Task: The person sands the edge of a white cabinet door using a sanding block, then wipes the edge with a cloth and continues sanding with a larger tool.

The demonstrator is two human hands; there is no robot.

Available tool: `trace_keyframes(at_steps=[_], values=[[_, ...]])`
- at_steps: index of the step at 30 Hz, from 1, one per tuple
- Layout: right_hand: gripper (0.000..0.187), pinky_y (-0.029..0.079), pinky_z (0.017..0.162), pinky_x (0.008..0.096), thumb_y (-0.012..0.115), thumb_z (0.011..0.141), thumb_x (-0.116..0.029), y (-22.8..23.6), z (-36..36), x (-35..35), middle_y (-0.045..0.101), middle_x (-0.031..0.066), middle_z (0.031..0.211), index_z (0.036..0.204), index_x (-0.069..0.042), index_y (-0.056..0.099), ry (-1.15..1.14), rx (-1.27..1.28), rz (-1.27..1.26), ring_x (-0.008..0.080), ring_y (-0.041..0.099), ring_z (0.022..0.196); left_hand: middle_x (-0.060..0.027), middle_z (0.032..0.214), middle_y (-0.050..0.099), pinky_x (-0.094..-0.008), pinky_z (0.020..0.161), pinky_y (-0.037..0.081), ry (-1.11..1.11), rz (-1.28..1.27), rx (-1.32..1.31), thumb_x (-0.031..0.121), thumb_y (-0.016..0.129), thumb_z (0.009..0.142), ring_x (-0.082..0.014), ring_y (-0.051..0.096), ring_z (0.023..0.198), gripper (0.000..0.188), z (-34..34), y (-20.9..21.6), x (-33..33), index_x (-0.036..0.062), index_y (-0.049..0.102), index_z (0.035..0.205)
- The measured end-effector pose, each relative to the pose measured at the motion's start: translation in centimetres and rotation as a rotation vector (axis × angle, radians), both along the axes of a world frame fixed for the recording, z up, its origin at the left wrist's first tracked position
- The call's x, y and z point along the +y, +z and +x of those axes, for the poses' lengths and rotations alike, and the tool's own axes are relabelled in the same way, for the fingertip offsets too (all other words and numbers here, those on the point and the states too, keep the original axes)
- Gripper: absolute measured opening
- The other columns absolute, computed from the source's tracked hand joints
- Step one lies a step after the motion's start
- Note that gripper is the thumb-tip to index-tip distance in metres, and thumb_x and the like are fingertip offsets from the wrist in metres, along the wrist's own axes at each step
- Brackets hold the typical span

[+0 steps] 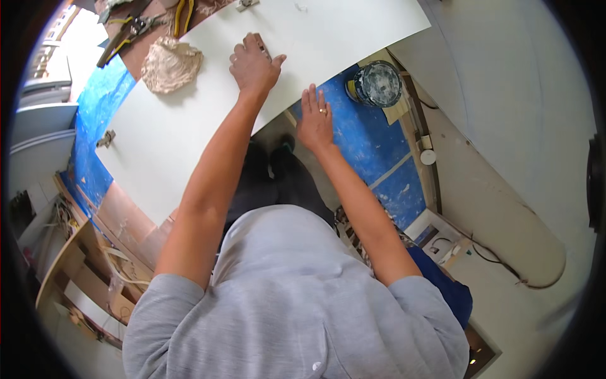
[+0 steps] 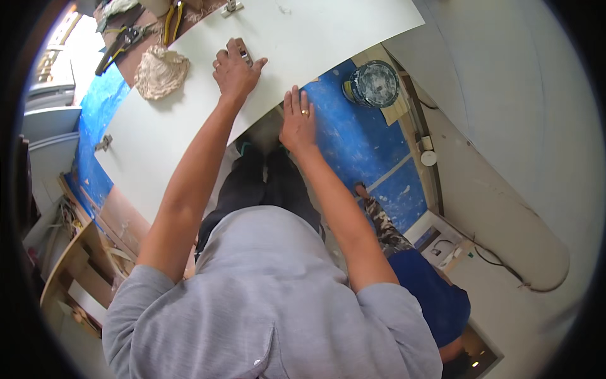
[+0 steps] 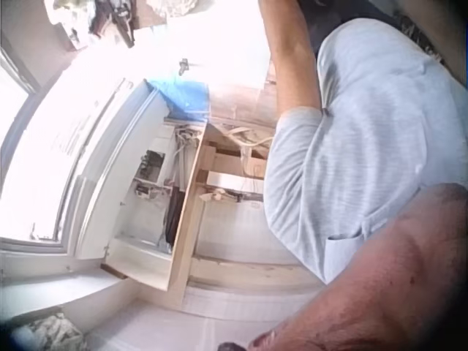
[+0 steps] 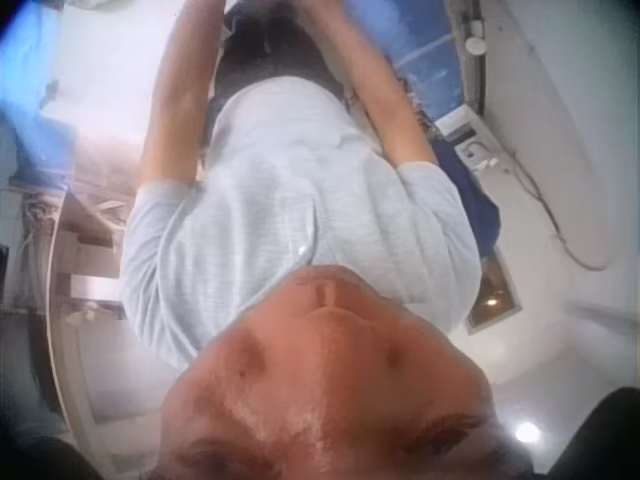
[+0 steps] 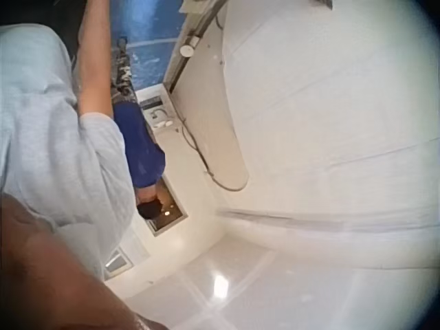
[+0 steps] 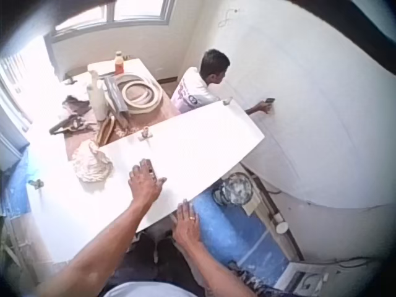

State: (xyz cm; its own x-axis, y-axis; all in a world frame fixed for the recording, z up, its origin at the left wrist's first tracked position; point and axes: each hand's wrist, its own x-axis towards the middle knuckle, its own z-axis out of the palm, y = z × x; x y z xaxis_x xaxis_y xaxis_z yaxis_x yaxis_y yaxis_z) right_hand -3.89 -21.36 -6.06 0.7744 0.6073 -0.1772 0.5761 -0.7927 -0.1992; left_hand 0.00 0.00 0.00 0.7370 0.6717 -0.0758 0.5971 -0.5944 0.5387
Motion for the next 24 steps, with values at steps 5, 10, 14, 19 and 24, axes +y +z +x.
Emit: trace_keyframes(at_steps=[5, 10, 14, 19, 24], values=[[0.081, 0.027, 0.123, 0.058, 0.067, 0.09, -0.019, 3.0, 0.3, -2.3, 0.017, 0.0209, 0.172, 0.16, -0.001, 0.031, -0.04, 0.129, 0.037, 0.0434, 0.021, 0.156, -0.0236, 0.13, 0.052, -0.0538, 0.103, 0.048, 0.052, -0.095, -0.036, 0.023, 0.08, 0.081, -0.0462, 0.055, 0.12, 0.089, 1.0, -2.0, -2.5, 0.0035, 0.032, 0.154], [0.063, 0.035, 0.12, 0.0491, 0.07, 0.088, -0.016, 2.7, 2.2, -2.6, 0.041, 0.0264, 0.159, 0.145, 0.003, 0.052, -0.186, 0.13, 0.467, 0.0452, 0.039, 0.146, -0.0244, 0.128, 0.059, -0.0461, 0.105, 0.047, -0.236, -0.317, -0.455, 0.016, 0.076, 0.081, -0.0405, 0.058, 0.121, 0.08, -3.6, -0.7, -1.0, -0.0002, 0.042, 0.151], [0.042, 0.047, 0.109, 0.0437, 0.067, 0.097, -0.016, 3.0, 3.7, -3.0, 0.057, 0.022, 0.146, 0.135, 0.002, 0.061, -0.511, 0.42, 0.734, 0.0338, 0.058, 0.13, -0.0169, 0.128, 0.06, -0.0402, 0.101, 0.05, -0.455, -0.293, -0.358, 0.018, 0.08, 0.082, -0.0315, 0.061, 0.118, 0.085, -10.1, -0.1, -0.9, 0.0052, 0.039, 0.156], [0.065, 0.046, 0.106, 0.0377, 0.047, 0.11, -0.049, 8.3, 1.3, -1.9, 0.057, 0.0093, 0.147, 0.15, 0.002, 0.047, -0.568, 1.432, 1.392, 0.0201, 0.059, 0.125, -0.0155, 0.128, 0.061, -0.0381, 0.102, 0.051, -0.164, -1.171, -0.412, 0.013, 0.079, 0.083, -0.026, 0.062, 0.119, 0.084, -13.0, 4.2, -4.7, 0.0058, 0.039, 0.156], [0.08, 0.046, 0.107, 0.0381, 0.055, 0.105, -0.047, 14.4, -0.7, -0.6, 0.054, 0.0158, 0.148, 0.16, 0.004, 0.027, -0.291, 1.236, 1.303, 0.0214, 0.056, 0.126, -0.0153, 0.131, 0.061, -0.0345, 0.083, 0.055, -0.079, -2.084, -0.548, 0.041, 0.071, 0.09, -0.0208, 0.064, 0.112, 0.076, -13.6, 5.3, -5.3, 0.0037, 0.043, 0.15]])
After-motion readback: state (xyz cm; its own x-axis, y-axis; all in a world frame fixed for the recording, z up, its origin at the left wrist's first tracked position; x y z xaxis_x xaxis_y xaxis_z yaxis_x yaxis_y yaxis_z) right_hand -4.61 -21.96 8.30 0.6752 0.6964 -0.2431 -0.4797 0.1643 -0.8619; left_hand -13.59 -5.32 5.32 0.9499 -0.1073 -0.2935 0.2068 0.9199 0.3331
